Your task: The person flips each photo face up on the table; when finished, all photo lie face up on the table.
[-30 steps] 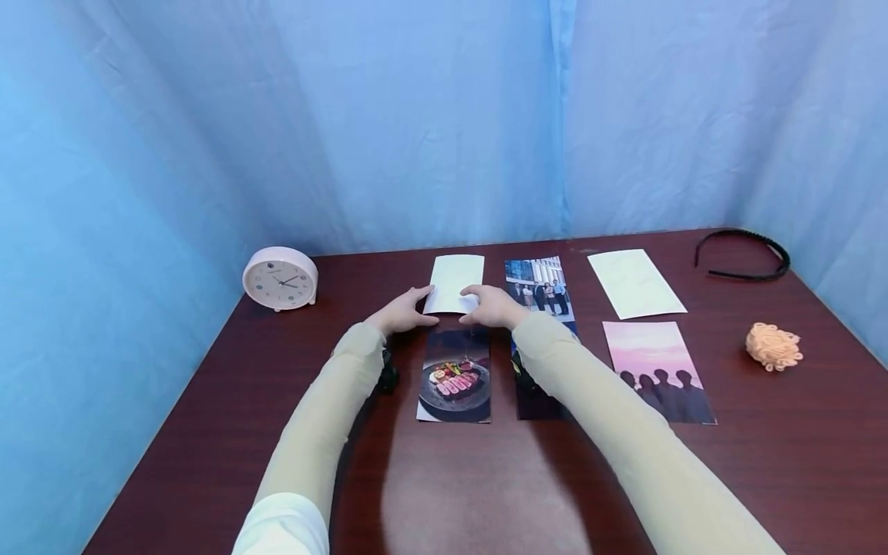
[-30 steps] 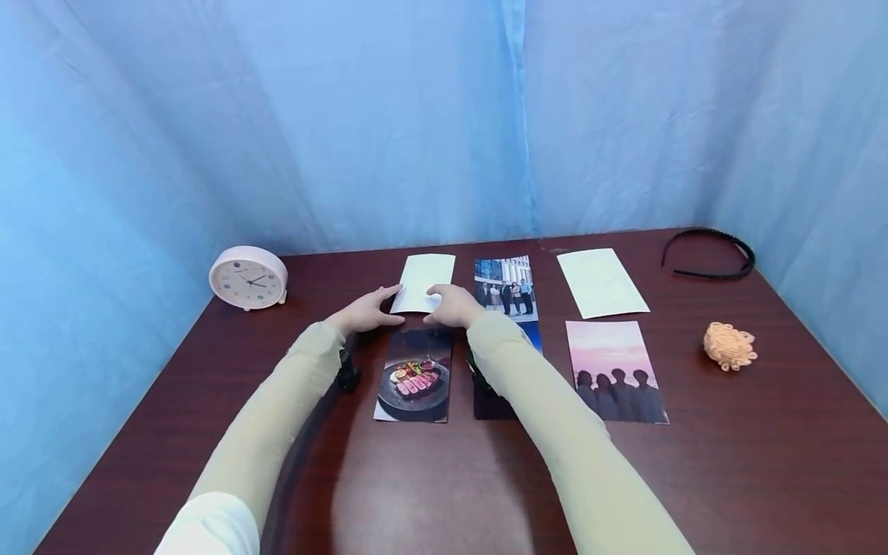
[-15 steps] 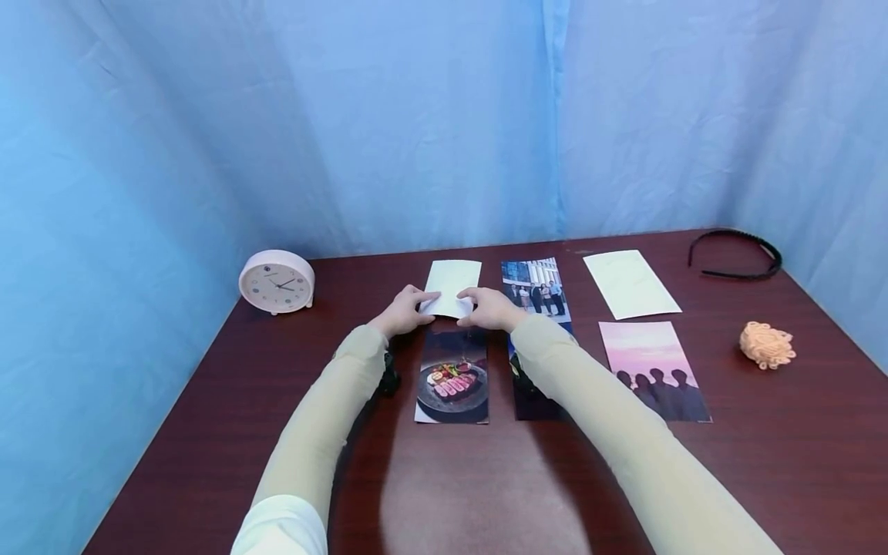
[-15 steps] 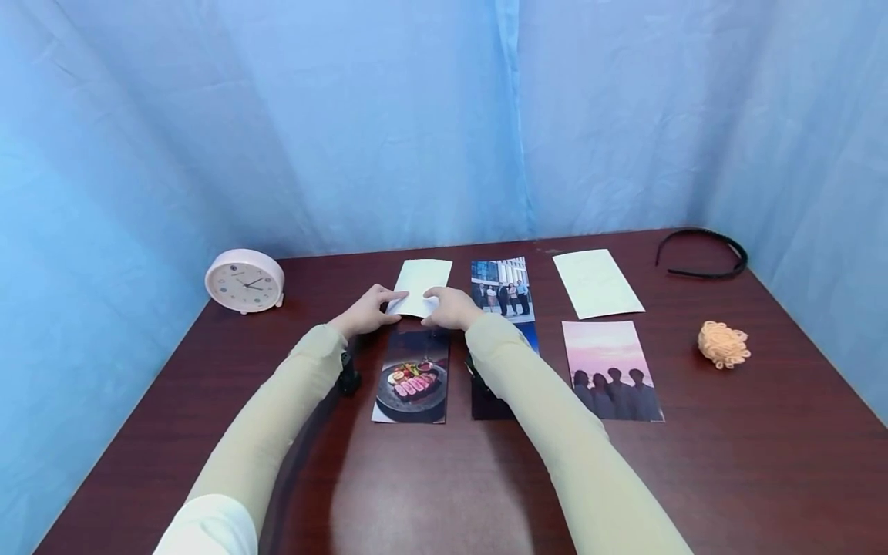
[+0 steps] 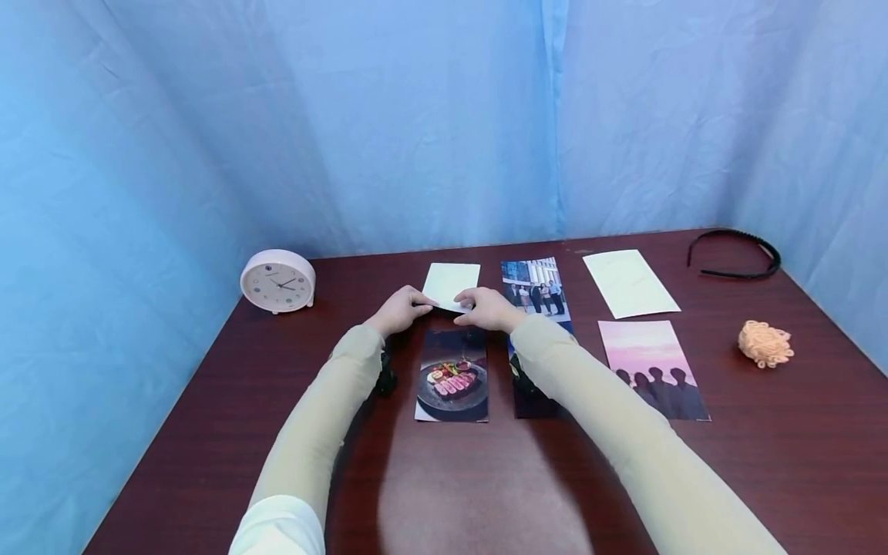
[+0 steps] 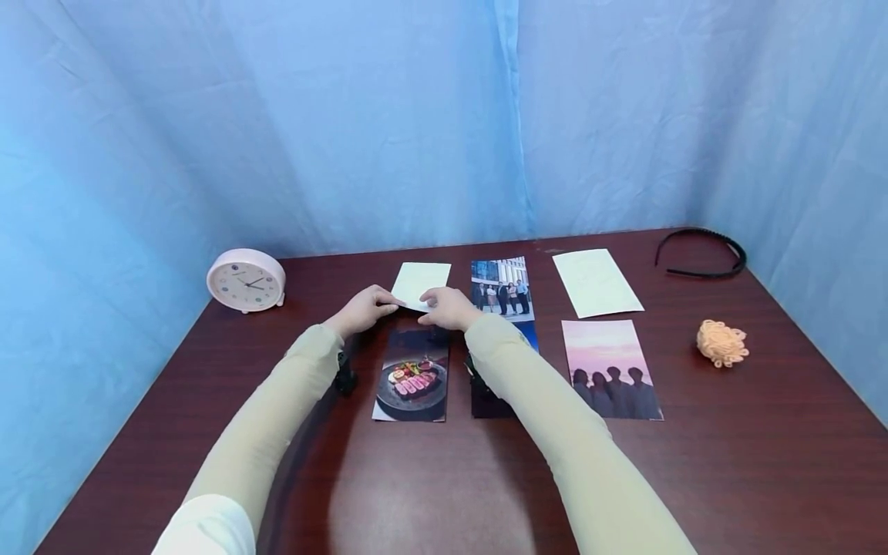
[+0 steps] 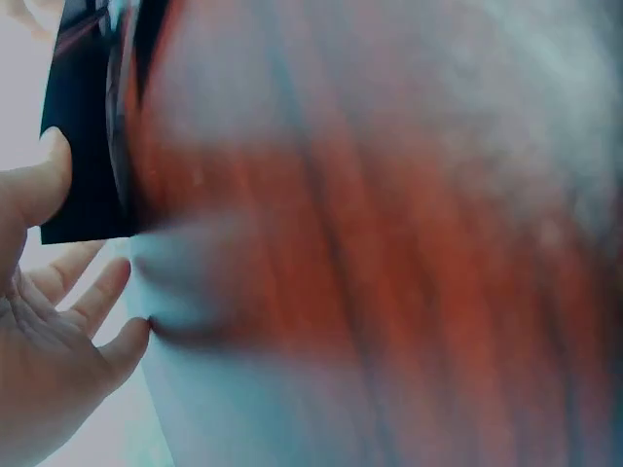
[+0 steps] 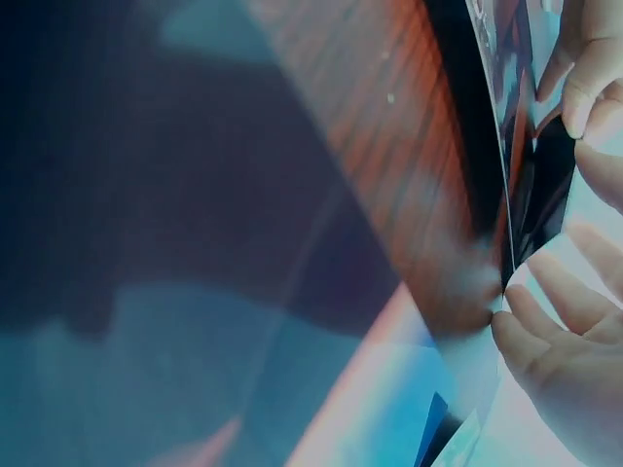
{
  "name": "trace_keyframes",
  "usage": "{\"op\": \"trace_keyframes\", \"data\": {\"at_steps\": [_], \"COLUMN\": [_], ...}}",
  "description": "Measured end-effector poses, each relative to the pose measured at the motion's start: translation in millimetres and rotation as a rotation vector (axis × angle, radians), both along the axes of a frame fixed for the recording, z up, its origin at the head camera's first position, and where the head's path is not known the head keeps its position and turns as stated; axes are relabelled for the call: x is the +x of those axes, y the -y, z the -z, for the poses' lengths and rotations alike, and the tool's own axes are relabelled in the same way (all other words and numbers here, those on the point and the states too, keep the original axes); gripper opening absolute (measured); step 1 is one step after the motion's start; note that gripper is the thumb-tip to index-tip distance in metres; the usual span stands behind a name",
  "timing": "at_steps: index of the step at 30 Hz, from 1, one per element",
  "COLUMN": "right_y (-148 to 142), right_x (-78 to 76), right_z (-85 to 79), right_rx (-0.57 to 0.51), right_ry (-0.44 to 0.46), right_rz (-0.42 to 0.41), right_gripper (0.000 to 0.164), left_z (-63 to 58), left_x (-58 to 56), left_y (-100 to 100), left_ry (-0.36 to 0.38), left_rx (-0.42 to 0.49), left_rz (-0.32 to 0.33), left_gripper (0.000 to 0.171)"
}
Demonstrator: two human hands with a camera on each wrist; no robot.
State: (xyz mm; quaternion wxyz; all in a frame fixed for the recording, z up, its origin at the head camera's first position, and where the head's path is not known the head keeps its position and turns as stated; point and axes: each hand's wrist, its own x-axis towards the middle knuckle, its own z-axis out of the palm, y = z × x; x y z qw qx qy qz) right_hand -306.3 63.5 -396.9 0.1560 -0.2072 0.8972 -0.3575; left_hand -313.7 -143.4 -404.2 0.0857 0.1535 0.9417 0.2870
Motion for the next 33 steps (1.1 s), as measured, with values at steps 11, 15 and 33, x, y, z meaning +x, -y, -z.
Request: {"op": "trace_keyframes", "data": {"at_steps": [11,15,33], "right_y": [-11.6,-15.6,-20.3], "right_x": [-4.6,-7.8,0.5], "right_z": [3.5,8.3,-8.6], "right_rx": [-0.166,-0.235,-0.483], "right_ry": [-0.152,-0.167,-0.367], "right_rz": [0.119,0.172,0.353], "right_gripper": [0.027,0.022,0.015], "left_z": [-9.3,-14.0,-16.1], "left_x": [4.1,7.5,22.0], "left_y": [-1.7,-4.8,-13.4], "left_ry": [-0.082,-0.167,-0.248], "left_rx": [0.281,0.372,0.735], "left_rz": [-0.084,-0.108,-0.242], "left_gripper": [0.027,0.023,0.034]}}
